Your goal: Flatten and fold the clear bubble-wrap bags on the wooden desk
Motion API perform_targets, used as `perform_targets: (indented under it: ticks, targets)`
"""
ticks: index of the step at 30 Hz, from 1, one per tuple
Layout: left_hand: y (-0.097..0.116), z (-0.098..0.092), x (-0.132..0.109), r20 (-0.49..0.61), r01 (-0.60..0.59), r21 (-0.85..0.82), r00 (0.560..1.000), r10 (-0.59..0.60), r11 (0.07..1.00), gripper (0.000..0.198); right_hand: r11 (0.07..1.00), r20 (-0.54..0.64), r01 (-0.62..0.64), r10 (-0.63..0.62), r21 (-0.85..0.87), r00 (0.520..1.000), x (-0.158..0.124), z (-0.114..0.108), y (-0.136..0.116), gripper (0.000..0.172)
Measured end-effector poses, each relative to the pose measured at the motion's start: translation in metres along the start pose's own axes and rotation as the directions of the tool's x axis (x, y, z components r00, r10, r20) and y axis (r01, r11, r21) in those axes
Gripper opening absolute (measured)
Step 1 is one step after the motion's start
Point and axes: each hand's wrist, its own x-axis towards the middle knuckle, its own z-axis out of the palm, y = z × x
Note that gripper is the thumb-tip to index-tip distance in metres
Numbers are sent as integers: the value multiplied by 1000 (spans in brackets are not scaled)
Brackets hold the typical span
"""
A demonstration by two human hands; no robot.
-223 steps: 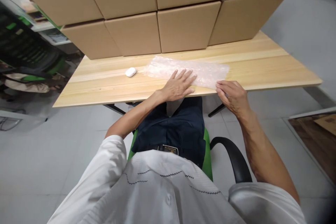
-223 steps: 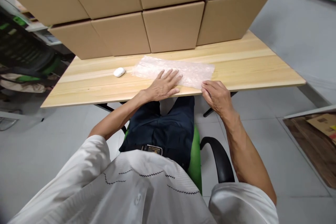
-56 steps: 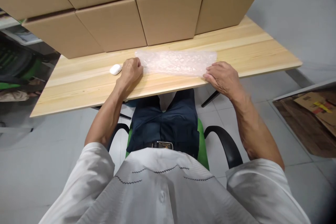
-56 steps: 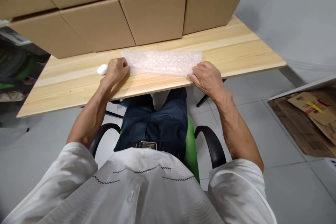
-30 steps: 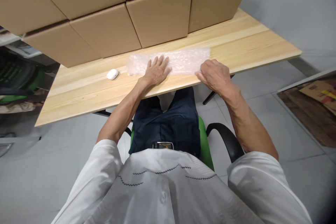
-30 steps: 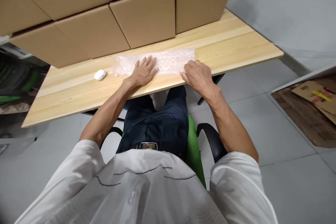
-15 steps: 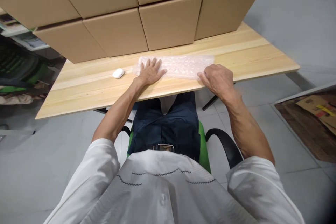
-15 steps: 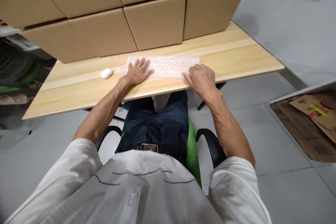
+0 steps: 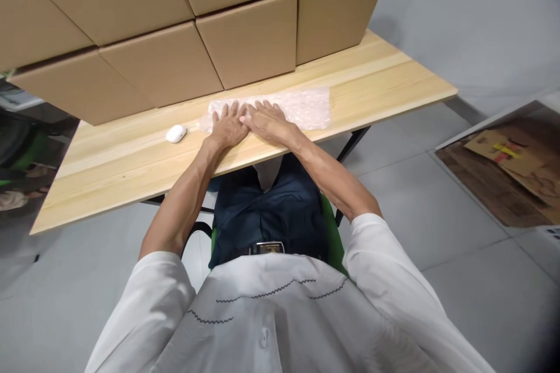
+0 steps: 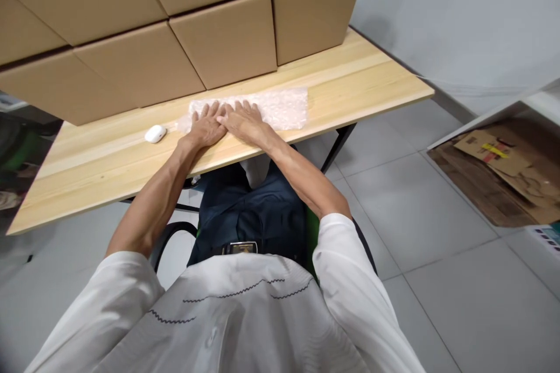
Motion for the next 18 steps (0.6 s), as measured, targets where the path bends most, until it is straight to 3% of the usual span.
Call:
perform_targets:
  ticks: [7,11,18]
  targets:
    - [-1,2,0,-29,-10,38,1000,11,999,102,997,-61,18,-22,-76,998,-7,-7,55,102]
    - [0,0,-2,-22,1,51,1000,0,999,102,997,-77,16,-22,-76,997,-2,-12,78,94]
    - [-1,2,-3,-52,6,35,999,-4,999,100,997,-73,0,-5,-75,997,-5,-30,122,96]
